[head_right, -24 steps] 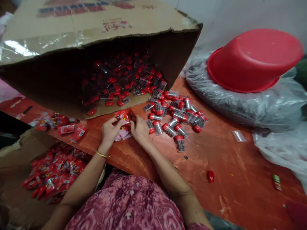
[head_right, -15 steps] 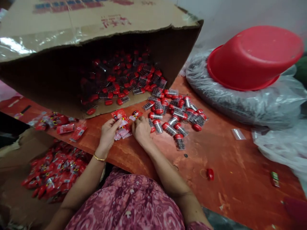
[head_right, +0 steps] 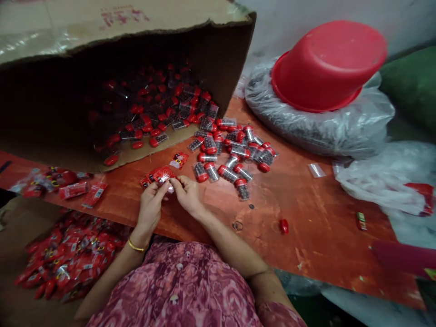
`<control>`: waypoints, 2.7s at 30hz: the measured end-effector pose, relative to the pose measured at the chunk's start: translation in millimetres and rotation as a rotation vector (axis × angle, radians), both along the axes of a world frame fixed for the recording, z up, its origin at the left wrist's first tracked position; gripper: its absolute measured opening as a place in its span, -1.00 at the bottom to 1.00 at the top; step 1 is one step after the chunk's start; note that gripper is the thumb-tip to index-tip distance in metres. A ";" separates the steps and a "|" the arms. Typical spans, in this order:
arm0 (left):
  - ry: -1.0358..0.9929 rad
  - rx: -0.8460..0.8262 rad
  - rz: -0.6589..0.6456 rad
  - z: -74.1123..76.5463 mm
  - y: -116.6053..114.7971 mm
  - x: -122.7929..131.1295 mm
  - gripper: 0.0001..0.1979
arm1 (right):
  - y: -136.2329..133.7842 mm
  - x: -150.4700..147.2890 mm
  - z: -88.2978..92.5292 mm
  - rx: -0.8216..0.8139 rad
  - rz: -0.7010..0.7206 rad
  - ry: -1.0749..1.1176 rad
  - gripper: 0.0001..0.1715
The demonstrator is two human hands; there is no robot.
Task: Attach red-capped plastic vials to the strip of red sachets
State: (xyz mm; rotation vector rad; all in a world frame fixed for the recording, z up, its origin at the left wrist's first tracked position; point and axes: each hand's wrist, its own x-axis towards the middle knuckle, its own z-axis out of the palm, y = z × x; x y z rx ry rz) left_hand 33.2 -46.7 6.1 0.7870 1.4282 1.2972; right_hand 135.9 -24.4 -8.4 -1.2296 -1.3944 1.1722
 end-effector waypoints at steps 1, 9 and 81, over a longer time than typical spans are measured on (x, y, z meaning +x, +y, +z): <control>-0.016 -0.030 -0.003 0.2 -3.1 0.6 -0.65 | -2.6 1.6 -1.5 0.026 -0.013 -0.053 -0.59; -0.201 -0.210 -0.050 10.7 -12.8 7.3 -0.57 | -14.8 10.2 -6.8 0.146 -0.009 -0.282 -0.54; -0.594 -0.105 0.018 14.9 -16.6 44.5 -0.67 | -50.2 43.6 4.3 -0.054 -0.097 0.084 -0.66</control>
